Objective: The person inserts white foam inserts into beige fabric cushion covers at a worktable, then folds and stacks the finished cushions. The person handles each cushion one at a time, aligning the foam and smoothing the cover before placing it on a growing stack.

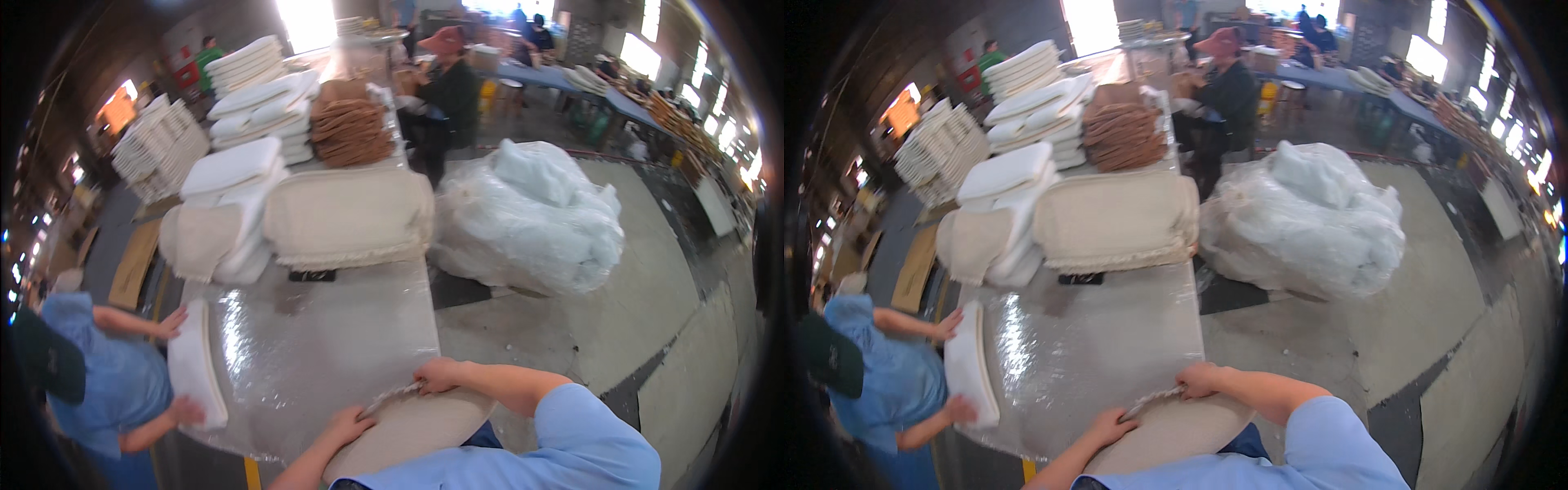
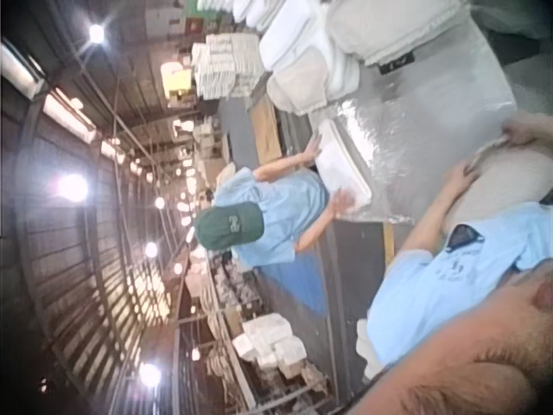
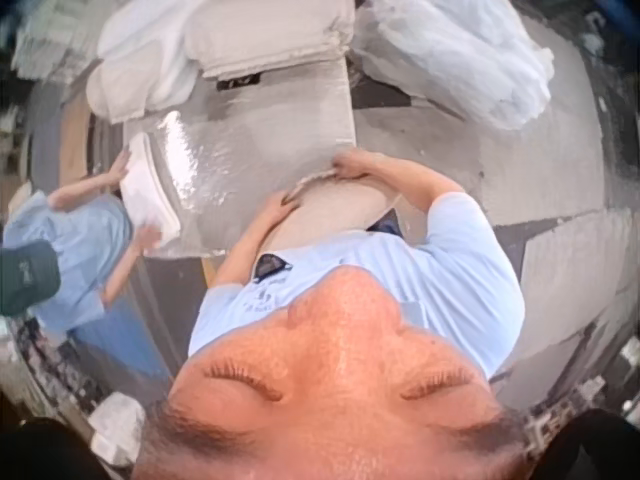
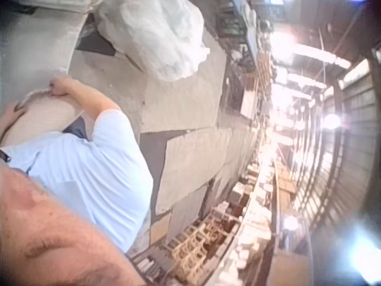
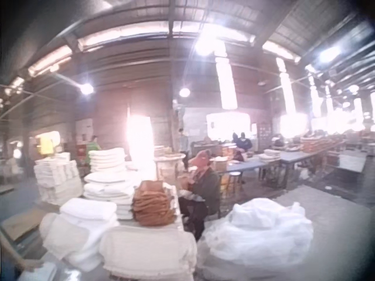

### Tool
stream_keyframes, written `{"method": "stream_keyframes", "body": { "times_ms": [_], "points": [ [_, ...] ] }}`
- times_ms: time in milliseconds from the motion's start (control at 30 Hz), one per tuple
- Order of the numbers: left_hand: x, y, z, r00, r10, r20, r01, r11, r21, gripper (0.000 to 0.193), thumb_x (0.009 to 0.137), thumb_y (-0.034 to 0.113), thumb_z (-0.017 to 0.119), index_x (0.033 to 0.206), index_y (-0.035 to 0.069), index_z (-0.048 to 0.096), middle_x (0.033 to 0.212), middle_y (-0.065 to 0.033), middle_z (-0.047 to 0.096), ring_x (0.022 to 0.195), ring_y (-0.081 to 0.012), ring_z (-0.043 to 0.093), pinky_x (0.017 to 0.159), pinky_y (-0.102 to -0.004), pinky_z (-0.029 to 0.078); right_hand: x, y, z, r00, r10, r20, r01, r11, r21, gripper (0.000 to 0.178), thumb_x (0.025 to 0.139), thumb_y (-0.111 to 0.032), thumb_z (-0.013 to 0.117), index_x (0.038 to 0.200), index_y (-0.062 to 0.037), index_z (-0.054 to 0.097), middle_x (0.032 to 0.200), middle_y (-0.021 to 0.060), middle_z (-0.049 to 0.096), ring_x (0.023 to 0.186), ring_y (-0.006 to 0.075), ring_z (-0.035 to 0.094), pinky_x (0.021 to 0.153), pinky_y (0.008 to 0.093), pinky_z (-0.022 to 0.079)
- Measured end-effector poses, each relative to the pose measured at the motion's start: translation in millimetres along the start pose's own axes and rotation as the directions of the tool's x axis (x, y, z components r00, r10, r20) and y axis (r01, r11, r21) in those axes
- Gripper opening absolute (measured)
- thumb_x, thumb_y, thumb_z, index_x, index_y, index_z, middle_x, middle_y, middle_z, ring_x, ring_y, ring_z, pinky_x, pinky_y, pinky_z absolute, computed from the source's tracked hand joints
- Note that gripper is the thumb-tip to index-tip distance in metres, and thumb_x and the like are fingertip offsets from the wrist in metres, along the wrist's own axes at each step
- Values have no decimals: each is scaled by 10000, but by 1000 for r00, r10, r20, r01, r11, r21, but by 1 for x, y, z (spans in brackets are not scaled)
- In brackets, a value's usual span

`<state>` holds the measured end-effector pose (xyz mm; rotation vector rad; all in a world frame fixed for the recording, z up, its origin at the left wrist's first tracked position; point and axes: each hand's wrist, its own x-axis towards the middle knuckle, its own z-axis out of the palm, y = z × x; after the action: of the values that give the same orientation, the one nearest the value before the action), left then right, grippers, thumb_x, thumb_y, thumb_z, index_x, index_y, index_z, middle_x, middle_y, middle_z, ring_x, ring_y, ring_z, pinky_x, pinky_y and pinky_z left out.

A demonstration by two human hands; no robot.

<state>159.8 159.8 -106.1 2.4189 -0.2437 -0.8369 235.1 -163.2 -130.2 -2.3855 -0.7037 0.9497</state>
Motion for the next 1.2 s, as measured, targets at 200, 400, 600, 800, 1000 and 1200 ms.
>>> {"method": "stream_keyframes", "body": {
  "times_ms": [200,400,600,800,1000,1200],
  "points": [
    [-5,-15,22,949,-165,-268,166,986,-18,432,967,441,690,947,10,711,906,-244,706,850,-453,671,749,-524,499,0,22,32,975,28,-219,-32,999,-16,235,958,-258,652,1133,-112,707,1060,193,725,1036,430,685,885,544,544],
    [-5,-40,28,936,-217,-276,216,976,-35,463,966,448,708,1048,-7,717,962,-261,728,874,-398,719,774,-492,535,-3,11,24,980,65,-187,-51,996,77,235,966,-246,639,1145,-99,682,1093,175,701,1049,418,675,890,538,534],
    [-82,-14,-15,826,-285,-485,186,952,-243,482,1022,344,671,1326,-30,660,1184,-250,728,1091,-400,684,979,-479,529,-79,-2,-32,909,280,-309,-230,954,191,867,895,-584,747,1581,-151,441,1478,245,556,1314,450,585,1079,513,500],
    [-121,-49,32,935,-331,-128,322,943,-87,561,984,402,720,1342,-26,661,1259,-237,726,1195,-407,666,1046,-474,510,-164,-19,-60,770,482,418,-638,566,521,1202,770,-768,792,1607,-37,335,1429,283,591,1333,428,591,1052,533,535],
    [-87,-51,47,841,-537,71,530,789,-311,580,977,413,729,1346,-28,658,1284,-244,716,1224,-411,655,1065,-476,500,-138,-4,-25,687,583,434,-727,555,404,1239,695,-760,856,1499,83,435,1376,272,636,1235,419,661,994,491,570],
    [-83,-56,49,776,-612,154,614,674,-412,599,969,425,738,1351,-29,655,1309,-251,705,1253,-415,643,1083,-477,489,-107,4,-30,700,611,370,-714,594,370,1175,674,-778,854,1344,151,593,1310,291,680,1229,406,671,1036,436,541]
  ]
}}
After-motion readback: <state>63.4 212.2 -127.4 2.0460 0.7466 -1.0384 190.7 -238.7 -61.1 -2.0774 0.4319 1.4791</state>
